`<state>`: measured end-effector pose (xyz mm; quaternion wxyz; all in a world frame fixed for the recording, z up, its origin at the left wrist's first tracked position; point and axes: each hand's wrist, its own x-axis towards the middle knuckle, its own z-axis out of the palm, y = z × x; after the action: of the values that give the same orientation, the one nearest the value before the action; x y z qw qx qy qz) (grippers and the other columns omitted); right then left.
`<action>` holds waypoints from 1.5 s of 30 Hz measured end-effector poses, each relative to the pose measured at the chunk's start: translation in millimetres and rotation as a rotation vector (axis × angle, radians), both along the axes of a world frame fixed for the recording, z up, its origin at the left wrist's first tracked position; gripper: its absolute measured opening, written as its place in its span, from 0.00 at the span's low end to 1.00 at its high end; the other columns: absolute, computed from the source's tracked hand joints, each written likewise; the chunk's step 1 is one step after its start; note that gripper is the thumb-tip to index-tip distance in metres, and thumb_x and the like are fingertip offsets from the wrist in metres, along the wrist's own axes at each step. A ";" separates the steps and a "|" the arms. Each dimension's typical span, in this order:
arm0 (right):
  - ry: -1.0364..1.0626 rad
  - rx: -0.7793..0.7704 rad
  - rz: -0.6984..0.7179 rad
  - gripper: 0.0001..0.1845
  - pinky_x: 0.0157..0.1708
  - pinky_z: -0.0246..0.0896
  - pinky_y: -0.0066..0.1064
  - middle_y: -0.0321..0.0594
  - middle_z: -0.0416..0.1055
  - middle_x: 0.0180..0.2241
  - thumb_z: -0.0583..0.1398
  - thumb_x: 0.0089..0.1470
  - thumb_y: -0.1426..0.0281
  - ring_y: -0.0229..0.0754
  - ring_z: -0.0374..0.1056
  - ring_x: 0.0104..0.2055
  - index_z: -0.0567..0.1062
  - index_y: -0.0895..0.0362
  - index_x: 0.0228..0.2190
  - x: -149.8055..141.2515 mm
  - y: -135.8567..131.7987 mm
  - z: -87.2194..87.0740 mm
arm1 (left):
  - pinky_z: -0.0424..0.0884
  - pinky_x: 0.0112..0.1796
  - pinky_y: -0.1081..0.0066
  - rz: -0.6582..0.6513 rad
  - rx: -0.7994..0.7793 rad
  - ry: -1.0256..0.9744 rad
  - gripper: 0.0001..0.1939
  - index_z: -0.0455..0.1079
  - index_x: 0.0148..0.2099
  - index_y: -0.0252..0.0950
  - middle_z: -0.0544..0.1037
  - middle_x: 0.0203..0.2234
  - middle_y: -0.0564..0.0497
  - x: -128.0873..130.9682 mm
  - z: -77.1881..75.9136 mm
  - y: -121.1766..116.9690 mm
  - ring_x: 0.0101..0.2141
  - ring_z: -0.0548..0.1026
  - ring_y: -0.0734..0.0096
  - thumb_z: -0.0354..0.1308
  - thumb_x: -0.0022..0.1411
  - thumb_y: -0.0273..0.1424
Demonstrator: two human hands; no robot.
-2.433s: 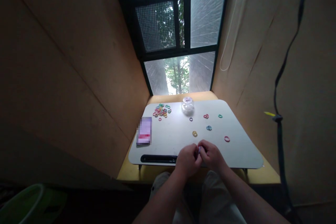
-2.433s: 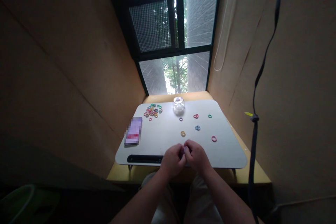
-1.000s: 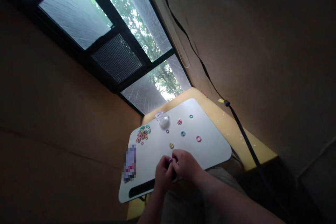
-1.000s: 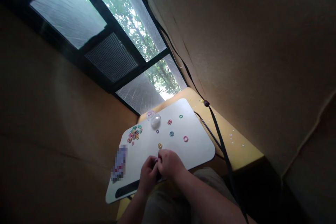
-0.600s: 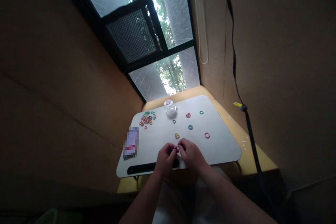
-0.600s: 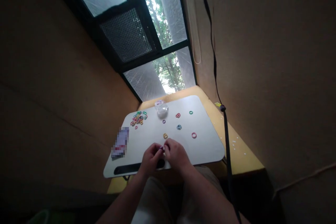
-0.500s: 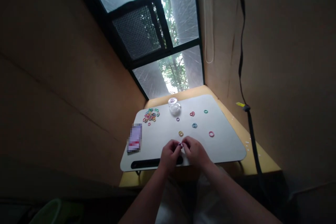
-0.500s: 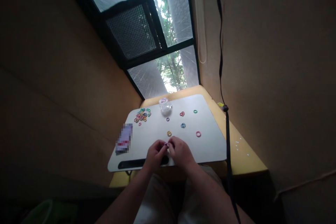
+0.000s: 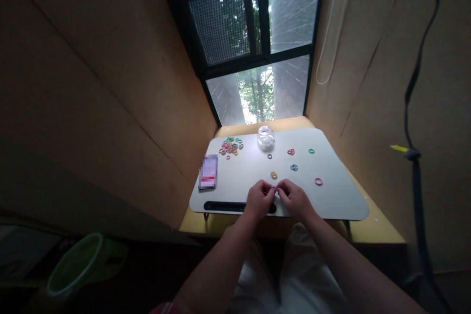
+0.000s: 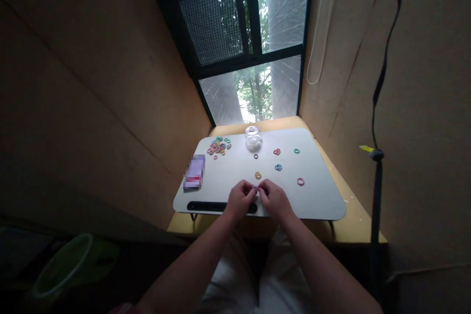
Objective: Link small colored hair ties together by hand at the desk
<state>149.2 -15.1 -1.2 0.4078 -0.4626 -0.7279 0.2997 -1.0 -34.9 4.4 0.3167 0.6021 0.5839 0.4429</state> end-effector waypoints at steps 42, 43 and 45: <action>0.085 0.001 0.032 0.06 0.27 0.57 0.27 0.33 0.68 0.22 0.56 0.52 0.68 0.36 0.62 0.25 0.71 0.56 0.27 -4.0 -0.6 0.6 | 0.62 0.28 0.74 -0.045 0.053 -0.008 0.09 0.67 0.32 0.36 0.71 0.22 0.56 -3.9 -1.2 1.7 0.24 0.68 0.74 0.56 0.60 0.37; 0.072 0.005 0.026 0.06 0.27 0.57 0.27 0.32 0.68 0.22 0.56 0.52 0.68 0.36 0.62 0.24 0.71 0.56 0.26 -3.9 -0.8 1.0 | 0.61 0.28 0.73 -0.045 0.057 -0.008 0.09 0.67 0.32 0.36 0.71 0.22 0.56 -3.8 -1.0 1.5 0.24 0.68 0.74 0.55 0.60 0.37; 0.063 0.006 0.025 0.06 0.26 0.56 0.27 0.32 0.66 0.21 0.56 0.52 0.68 0.36 0.61 0.24 0.71 0.56 0.25 -3.7 -1.3 1.8 | 0.61 0.27 0.73 -0.043 0.054 -0.019 0.08 0.67 0.33 0.37 0.70 0.22 0.56 -3.4 -0.4 0.9 0.24 0.68 0.74 0.55 0.60 0.36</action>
<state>145.5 -16.4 0.6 0.4281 -0.4425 -0.7215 0.3168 -4.3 -34.0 4.0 0.3155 0.6186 0.5556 0.4574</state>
